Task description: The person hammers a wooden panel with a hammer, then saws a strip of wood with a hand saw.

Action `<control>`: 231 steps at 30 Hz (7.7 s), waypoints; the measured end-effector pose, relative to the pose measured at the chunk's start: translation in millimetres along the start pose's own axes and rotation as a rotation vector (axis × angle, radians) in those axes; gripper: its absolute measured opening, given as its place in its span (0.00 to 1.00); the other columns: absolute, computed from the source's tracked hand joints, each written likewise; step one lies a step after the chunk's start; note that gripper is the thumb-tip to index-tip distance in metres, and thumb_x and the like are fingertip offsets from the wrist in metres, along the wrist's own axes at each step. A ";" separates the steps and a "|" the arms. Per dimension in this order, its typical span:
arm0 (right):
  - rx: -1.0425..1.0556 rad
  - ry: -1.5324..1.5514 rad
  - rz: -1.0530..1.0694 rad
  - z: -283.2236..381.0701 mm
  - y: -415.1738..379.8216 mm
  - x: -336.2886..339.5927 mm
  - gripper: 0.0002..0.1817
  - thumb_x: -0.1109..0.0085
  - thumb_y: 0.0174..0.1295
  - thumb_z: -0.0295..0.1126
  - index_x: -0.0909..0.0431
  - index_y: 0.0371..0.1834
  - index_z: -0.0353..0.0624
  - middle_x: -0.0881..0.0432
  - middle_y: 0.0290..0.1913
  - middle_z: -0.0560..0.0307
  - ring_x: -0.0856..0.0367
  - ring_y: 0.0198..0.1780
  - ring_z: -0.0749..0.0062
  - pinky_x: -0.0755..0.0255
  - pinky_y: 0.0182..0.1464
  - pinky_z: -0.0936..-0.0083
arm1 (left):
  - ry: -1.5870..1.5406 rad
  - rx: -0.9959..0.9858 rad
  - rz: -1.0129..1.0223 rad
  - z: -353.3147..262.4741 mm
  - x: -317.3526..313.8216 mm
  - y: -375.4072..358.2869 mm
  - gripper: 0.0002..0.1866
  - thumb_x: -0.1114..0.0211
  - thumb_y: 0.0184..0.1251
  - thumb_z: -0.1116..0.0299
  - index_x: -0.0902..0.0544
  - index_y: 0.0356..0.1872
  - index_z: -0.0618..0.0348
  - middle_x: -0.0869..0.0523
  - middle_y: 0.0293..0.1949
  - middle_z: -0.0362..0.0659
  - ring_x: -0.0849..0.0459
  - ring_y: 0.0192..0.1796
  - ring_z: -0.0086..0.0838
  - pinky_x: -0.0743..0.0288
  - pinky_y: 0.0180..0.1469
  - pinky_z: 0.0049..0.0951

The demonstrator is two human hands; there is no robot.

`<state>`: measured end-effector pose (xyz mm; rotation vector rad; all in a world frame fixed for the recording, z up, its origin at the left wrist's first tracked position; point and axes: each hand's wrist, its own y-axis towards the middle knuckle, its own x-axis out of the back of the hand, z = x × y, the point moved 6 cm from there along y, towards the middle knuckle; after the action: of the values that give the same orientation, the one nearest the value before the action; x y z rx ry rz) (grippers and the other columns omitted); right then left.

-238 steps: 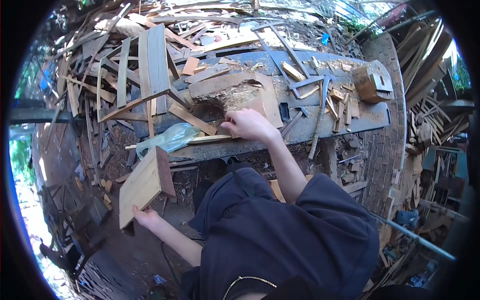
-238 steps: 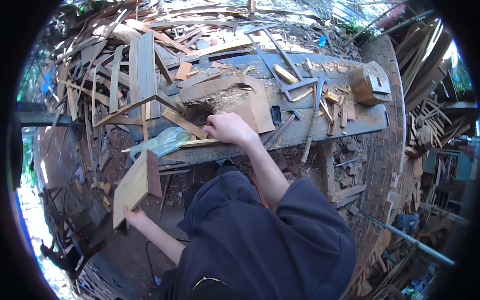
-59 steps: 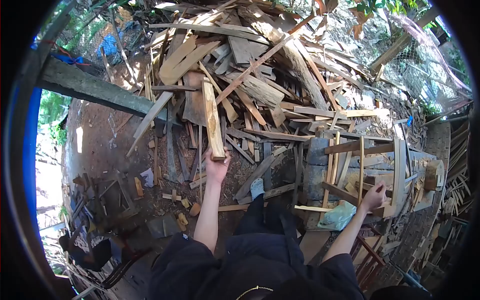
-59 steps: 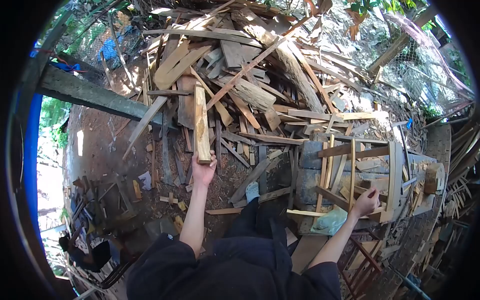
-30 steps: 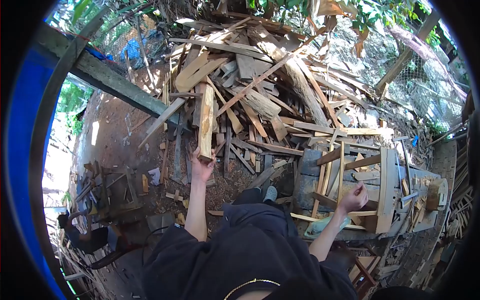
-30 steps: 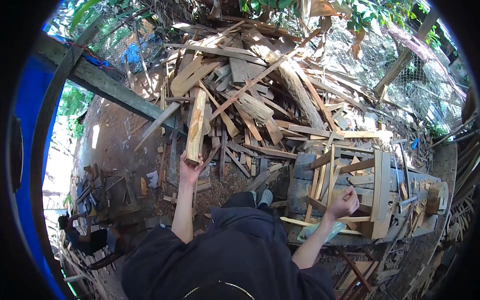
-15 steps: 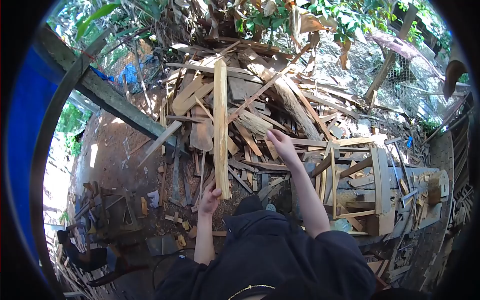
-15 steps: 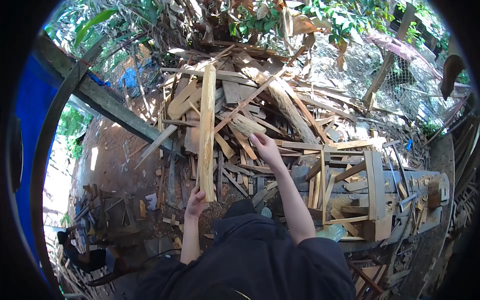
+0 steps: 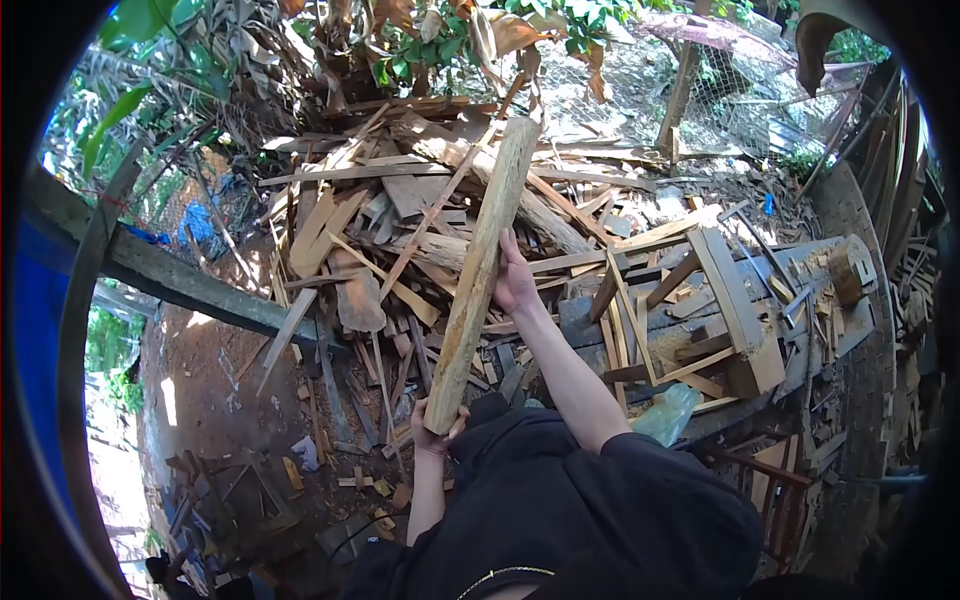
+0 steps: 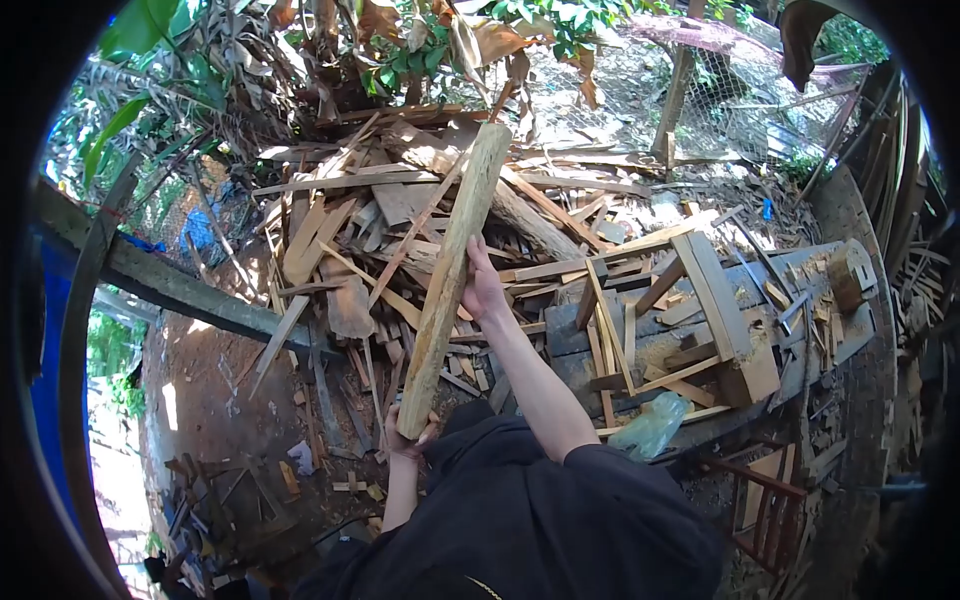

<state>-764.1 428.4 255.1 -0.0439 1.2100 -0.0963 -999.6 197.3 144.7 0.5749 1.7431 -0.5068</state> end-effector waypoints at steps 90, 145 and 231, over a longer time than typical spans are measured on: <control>-0.511 -1.371 -0.320 -21.8 29.8 133.3 0.25 0.38 0.82 0.41 0.22 0.68 0.28 0.10 0.52 0.48 0.12 0.50 0.70 0.20 0.58 0.73 | 1.257 -0.301 -1.494 -358.2 136.4 126.5 0.38 0.27 0.71 0.34 0.10 0.41 0.71 0.10 0.34 0.48 0.14 0.39 0.33 0.23 0.48 0.35; -0.602 -1.355 -0.585 -60.9 38.6 145.2 0.28 0.41 0.83 0.49 0.23 0.72 0.36 0.09 0.56 0.49 0.08 0.48 0.71 0.23 0.49 0.76 | 1.990 -1.101 -1.731 -588.5 164.1 345.0 0.27 0.33 0.78 0.54 0.26 0.70 0.58 0.21 0.63 0.56 0.25 0.67 0.54 0.36 0.69 0.57; -0.298 -1.156 -1.182 -69.1 -95.6 161.9 0.26 0.35 0.78 0.45 0.19 0.67 0.34 0.09 0.55 0.42 0.09 0.57 0.61 0.18 0.61 0.66 | 1.291 0.346 -0.020 -242.1 144.8 595.5 0.25 0.46 0.86 0.76 0.29 0.81 0.61 0.14 0.67 0.45 0.13 0.50 0.23 0.18 0.50 0.24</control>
<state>-777.0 318.7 88.0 -0.9460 -0.0986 -0.8003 -844.9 828.8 37.7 1.3117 2.8871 -0.4750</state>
